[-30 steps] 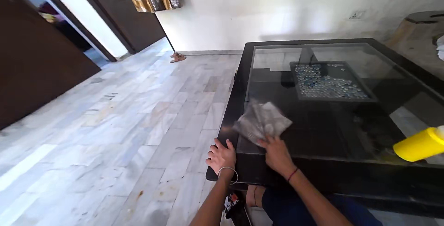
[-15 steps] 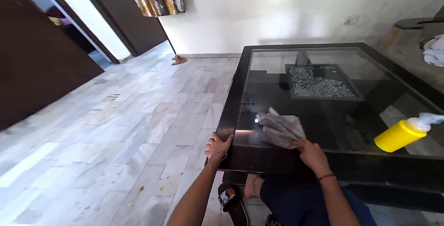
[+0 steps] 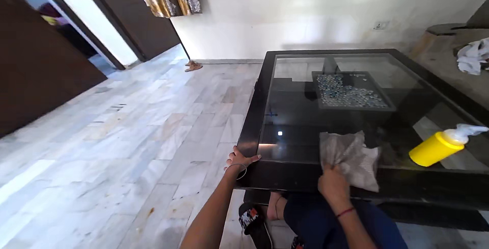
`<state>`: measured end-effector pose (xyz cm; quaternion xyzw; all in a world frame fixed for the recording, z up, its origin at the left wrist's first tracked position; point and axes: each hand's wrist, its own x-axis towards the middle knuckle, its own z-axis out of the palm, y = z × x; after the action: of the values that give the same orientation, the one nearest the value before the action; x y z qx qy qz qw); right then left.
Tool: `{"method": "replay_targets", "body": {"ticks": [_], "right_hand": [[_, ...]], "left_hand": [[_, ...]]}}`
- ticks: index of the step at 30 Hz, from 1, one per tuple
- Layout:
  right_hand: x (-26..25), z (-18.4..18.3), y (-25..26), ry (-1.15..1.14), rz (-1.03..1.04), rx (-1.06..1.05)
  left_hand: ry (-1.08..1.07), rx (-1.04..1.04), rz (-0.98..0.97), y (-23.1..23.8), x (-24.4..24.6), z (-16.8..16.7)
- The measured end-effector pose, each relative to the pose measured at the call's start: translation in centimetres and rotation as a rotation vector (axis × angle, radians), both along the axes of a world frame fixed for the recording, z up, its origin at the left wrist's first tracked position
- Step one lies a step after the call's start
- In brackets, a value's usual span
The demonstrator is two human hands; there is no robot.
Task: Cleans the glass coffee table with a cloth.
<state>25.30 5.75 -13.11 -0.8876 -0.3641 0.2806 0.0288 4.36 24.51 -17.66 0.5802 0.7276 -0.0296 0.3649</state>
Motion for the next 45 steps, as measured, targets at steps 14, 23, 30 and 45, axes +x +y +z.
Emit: {"method": "replay_targets", "body": {"ticks": [14,23,30,45], "right_hand": [[0.9,-1.2,4.3,0.128,0.729,0.119],[13.0,-1.4,1.0,0.071,-0.003,0.069],[14.1,-1.9,-0.9,0.01,-0.31,0.13],[-2.1,-1.3,4.1,0.105,0.729,0.129]], "left_hand": [[0.073,-0.003,-0.026,0.1,0.2,0.2],[-0.003,-0.022,0.012,0.2,0.0,0.4],[-0.047,-0.032,0.024,0.0,0.1,0.9],[-0.01,-0.027,0.011,0.2,0.1,0.5]]}}
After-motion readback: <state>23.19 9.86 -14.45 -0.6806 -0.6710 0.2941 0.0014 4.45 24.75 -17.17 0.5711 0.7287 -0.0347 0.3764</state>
